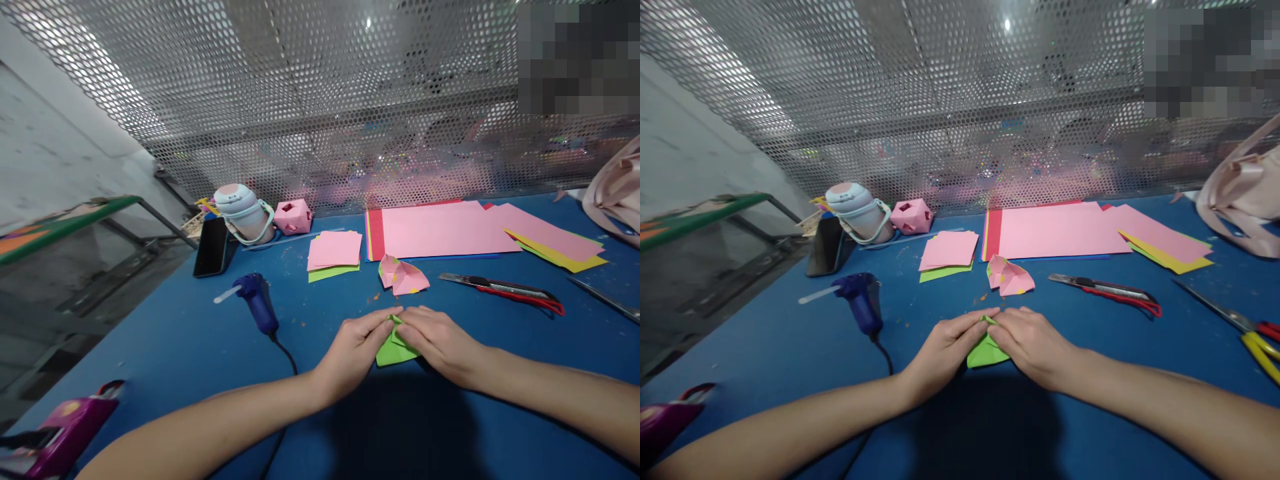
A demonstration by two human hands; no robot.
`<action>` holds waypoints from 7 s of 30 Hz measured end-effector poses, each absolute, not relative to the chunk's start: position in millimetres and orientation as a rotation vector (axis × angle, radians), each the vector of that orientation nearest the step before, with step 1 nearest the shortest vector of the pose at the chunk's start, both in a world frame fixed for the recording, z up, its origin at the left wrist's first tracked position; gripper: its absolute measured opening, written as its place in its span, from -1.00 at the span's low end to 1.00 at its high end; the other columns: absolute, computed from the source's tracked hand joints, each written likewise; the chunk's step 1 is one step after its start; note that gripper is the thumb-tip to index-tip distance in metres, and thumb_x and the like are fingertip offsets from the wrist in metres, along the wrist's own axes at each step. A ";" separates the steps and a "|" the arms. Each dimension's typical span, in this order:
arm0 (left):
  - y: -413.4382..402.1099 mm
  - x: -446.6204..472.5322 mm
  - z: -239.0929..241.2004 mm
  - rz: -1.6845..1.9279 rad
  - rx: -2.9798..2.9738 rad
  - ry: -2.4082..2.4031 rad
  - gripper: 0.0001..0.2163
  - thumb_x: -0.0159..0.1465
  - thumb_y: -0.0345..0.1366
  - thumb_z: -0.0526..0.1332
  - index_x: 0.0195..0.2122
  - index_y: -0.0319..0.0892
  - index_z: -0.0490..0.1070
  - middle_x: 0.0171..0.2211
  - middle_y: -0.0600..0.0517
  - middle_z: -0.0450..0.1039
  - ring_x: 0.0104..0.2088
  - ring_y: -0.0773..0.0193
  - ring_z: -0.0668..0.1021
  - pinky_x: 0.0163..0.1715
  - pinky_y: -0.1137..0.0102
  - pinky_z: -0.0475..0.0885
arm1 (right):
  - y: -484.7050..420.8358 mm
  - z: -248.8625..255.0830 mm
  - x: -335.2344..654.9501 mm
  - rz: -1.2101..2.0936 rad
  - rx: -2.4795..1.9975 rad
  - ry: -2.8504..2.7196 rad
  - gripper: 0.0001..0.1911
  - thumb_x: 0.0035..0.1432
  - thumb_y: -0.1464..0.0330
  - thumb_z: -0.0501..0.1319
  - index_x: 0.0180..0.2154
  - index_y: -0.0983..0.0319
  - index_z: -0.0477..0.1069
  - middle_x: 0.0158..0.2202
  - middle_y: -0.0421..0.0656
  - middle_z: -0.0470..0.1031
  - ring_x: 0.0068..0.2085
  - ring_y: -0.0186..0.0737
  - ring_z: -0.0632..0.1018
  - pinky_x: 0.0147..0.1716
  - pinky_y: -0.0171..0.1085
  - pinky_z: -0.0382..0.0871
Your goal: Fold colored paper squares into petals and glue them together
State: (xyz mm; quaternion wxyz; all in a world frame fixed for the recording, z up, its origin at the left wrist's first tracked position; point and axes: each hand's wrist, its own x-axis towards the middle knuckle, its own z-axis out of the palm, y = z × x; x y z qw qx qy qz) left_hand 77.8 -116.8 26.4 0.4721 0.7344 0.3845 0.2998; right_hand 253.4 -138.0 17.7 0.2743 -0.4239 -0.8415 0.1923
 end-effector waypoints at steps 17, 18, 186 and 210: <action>-115.7 75.3 30.2 0.680 1.626 0.903 -0.68 0.28 -0.22 0.04 0.03 -0.13 0.38 0.04 0.04 0.39 0.05 0.18 0.41 0.13 0.30 0.23 | -134.6 24.3 255.6 0.865 -1.138 -2.064 -0.58 0.33 0.26 -0.17 -0.45 0.25 0.30 -0.43 -0.17 0.32 -0.37 -0.31 0.36 -0.33 -0.31 0.26; -115.6 75.5 30.6 0.682 1.634 0.900 -0.68 0.29 -0.23 0.04 0.02 -0.14 0.38 0.03 0.04 0.39 0.05 0.18 0.41 0.12 0.30 0.23 | -134.9 24.5 255.7 0.866 -1.140 -2.064 -0.58 0.33 0.26 -0.18 -0.45 0.25 0.30 -0.42 -0.17 0.31 -0.37 -0.31 0.36 -0.33 -0.31 0.26; -111.6 77.2 32.6 0.676 1.682 0.832 -0.68 0.28 -0.26 0.00 -0.01 -0.16 0.41 -0.04 -0.01 0.46 0.00 0.16 0.44 0.07 0.22 0.25 | -133.4 29.7 254.3 0.869 -1.227 -1.864 -0.76 0.19 0.28 0.07 -0.46 0.23 0.35 -0.47 -0.22 0.38 -0.44 -0.34 0.38 -0.45 -0.37 0.26; -113.9 77.8 29.0 0.711 1.865 0.807 -0.73 0.29 -0.28 0.04 -0.12 -0.13 0.49 -0.15 0.02 0.53 -0.15 0.22 0.54 -0.09 0.41 0.38 | -137.3 25.1 253.5 0.690 -1.115 -1.912 -0.78 0.16 0.39 0.10 -0.52 0.24 0.37 -0.54 -0.20 0.36 -0.48 -0.33 0.39 -0.47 -0.33 0.25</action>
